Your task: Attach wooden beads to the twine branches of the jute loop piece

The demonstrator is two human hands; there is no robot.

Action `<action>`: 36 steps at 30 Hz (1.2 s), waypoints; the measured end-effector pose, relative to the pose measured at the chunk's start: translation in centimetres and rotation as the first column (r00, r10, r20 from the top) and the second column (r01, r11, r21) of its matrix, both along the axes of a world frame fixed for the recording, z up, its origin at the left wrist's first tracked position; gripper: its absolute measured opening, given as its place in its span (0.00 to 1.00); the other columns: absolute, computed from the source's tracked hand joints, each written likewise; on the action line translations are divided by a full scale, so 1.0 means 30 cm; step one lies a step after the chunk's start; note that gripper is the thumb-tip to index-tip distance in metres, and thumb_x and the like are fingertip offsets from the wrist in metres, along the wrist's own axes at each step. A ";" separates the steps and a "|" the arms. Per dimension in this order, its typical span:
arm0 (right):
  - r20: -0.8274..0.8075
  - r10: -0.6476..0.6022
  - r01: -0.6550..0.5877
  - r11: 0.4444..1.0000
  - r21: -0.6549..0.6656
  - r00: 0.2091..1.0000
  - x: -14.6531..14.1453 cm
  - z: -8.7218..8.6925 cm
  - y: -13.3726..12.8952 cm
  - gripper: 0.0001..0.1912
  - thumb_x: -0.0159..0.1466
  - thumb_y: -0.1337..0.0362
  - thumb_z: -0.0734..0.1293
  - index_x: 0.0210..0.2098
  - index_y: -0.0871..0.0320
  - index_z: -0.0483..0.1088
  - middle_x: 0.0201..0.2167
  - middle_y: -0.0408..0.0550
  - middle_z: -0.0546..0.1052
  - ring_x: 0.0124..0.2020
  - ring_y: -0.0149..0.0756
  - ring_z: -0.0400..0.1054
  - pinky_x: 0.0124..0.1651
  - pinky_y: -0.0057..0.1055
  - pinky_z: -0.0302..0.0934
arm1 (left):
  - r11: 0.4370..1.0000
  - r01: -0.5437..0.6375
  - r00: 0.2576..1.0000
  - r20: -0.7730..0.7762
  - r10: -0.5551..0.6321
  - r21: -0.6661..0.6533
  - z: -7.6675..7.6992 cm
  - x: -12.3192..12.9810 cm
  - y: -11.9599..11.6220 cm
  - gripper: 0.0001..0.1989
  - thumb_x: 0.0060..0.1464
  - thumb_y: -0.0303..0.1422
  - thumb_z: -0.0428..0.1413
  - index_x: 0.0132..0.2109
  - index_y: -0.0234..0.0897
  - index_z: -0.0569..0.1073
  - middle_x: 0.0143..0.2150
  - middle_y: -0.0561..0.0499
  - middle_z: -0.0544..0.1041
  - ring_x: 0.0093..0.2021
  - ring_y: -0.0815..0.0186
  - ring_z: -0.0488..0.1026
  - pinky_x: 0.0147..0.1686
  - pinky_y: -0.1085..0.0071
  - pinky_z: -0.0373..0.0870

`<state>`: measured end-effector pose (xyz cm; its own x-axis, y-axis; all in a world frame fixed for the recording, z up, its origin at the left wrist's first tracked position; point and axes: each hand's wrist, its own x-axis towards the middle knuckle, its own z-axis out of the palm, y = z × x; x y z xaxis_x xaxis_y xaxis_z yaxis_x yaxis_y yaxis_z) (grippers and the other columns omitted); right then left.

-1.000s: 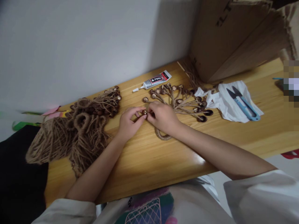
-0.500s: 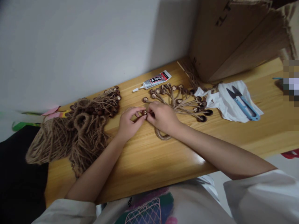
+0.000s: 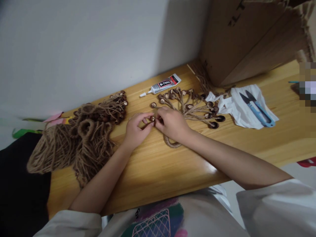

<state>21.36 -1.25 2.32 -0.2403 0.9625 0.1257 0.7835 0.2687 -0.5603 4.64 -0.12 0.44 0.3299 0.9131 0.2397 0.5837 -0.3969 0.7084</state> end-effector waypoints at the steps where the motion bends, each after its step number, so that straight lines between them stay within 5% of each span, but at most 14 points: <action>1: 0.002 -0.002 0.002 1.000 -0.002 1.000 0.000 0.002 0.000 0.03 0.58 0.69 0.66 0.32 0.62 0.72 0.31 0.51 0.75 0.33 0.38 0.68 0.36 0.28 0.56 | 1.000 0.002 1.000 -0.003 -0.002 0.000 0.000 -0.001 0.000 0.17 0.47 0.20 0.59 0.44 0.39 0.77 0.37 0.52 0.80 0.33 0.66 0.74 0.41 0.65 0.67; 36: -0.039 0.022 -0.020 0.999 0.041 0.999 0.006 -0.006 -0.004 0.04 0.59 0.67 0.65 0.31 0.61 0.71 0.30 0.50 0.75 0.32 0.37 0.68 0.35 0.28 0.56 | 1.000 -0.011 1.000 -0.012 0.010 -0.025 -0.002 -0.001 0.000 0.16 0.49 0.18 0.56 0.44 0.39 0.77 0.37 0.52 0.80 0.34 0.66 0.73 0.41 0.65 0.67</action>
